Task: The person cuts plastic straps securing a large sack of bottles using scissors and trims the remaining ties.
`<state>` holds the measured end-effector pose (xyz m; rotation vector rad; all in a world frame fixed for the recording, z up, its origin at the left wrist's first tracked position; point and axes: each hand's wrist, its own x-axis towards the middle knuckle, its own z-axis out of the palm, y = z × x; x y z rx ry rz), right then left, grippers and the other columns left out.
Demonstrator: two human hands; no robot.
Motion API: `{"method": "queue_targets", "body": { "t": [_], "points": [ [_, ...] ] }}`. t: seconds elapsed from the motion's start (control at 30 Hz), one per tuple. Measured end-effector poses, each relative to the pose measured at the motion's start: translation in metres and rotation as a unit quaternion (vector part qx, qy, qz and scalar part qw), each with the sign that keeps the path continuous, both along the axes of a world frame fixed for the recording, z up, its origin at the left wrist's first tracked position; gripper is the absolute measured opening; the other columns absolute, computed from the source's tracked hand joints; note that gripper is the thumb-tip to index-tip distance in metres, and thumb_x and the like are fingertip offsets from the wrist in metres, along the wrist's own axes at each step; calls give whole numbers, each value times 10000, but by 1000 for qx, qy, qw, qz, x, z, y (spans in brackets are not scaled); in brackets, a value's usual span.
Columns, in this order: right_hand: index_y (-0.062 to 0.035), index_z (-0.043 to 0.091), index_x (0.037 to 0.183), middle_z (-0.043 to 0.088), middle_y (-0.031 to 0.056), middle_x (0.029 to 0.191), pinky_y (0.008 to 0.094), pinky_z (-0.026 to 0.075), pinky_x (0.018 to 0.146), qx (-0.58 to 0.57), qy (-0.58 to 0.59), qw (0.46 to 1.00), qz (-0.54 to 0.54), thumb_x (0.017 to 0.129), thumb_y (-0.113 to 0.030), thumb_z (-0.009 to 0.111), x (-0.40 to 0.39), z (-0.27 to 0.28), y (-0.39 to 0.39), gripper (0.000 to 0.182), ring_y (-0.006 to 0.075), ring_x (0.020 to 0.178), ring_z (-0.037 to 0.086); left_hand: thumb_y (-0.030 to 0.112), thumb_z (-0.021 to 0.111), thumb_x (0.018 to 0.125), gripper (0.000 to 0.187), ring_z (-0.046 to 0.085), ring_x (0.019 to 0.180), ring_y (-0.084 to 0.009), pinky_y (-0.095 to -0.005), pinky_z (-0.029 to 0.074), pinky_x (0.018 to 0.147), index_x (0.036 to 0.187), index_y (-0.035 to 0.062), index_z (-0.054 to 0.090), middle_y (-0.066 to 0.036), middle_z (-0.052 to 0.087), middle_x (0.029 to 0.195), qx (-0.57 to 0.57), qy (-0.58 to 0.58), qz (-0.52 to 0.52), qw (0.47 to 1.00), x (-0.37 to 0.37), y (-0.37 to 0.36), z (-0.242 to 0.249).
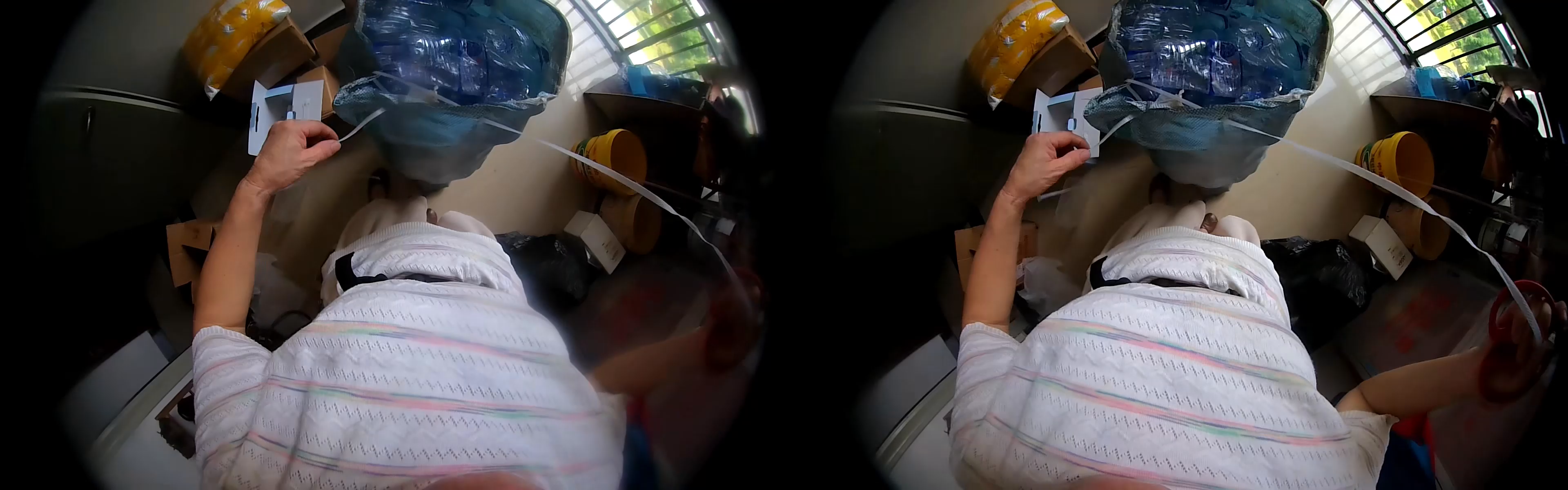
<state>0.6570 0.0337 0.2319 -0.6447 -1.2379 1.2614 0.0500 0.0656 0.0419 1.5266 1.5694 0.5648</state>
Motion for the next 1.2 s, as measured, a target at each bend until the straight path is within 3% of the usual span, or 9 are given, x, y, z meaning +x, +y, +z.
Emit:
{"method": "queue_targets", "body": {
  "t": [0.2,0.3,0.47,0.6,0.73,0.93,1.03,1.13,1.2],
  "points": [
    [-7,498,1124,539,44,878,289,408,783,-52,44,997,22,878,-103,557,5,-40,40,270,145,802,486,9,566,850,95,529,742,-47,-190,431,692,908,-30,631,3,611,799,63,5,-40,997,-23,1,129],
    [-2,497,1140,521,42,875,284,385,740,-81,91,991,-55,883,-67,530,36,-55,48,267,129,763,455,27,578,824,113,560,665,-78,-214,453,644,904,-25,639,-23,627,741,201,137,-96,965,-16,22,144],
    [7,496,1166,491,39,870,277,347,668,-106,117,979,-132,890,-8,484,62,-85,62,277,101,699,403,30,610,795,139,576,664,-119,-243,456,641,916,-38,626,-49,631,760,162,296,-189,922,-2,45,169],
    [-24,503,1181,491,19,824,278,357,607,-140,54,973,-174,871,2,519,43,-115,82,311,107,653,406,65,632,769,184,592,674,-136,-245,461,609,923,-35,627,-59,629,760,282,379,-317,823,20,71,176],
    [-51,537,1118,497,21,694,280,374,510,-188,31,958,-213,848,-5,566,-16,-133,88,275,110,529,400,115,609,688,100,601,726,-324,-401,473,672,685,18,635,-137,609,704,290,406,-322,804,61,86,195],
    [-60,544,1050,526,35,634,241,354,370,-228,-32,936,-267,825,-14,616,1,-185,92,240,128,418,455,53,593,645,90,603,765,-326,-400,487,680,716,32,646,-151,627,784,284,634,-218,686,77,88,225],
    [-44,518,1057,555,44,649,211,381,346,-222,-111,936,-251,825,-15,618,8,-212,94,254,97,423,471,53,601,638,131,621,737,-280,-367,489,662,745,-1,651,-144,636,778,244,552,-164,781,27,111,217],
    [-32,498,1084,608,56,748,188,378,341,-255,-139,929,-229,816,-16,630,1,-230,103,299,90,486,526,62,598,649,173,615,652,-188,-314,475,598,784,-31,652,-103,628,692,95,241,-186,948,-35,154,175],
    [-28,494,1093,619,60,790,184,375,342,-272,-169,915,-245,814,-20,634,-20,-230,107,312,93,521,551,152,630,760,237,606,650,-127,-238,460,549,923,-20,628,-76,632,735,67,106,-171,977,-54,164,130]
  ]
}}
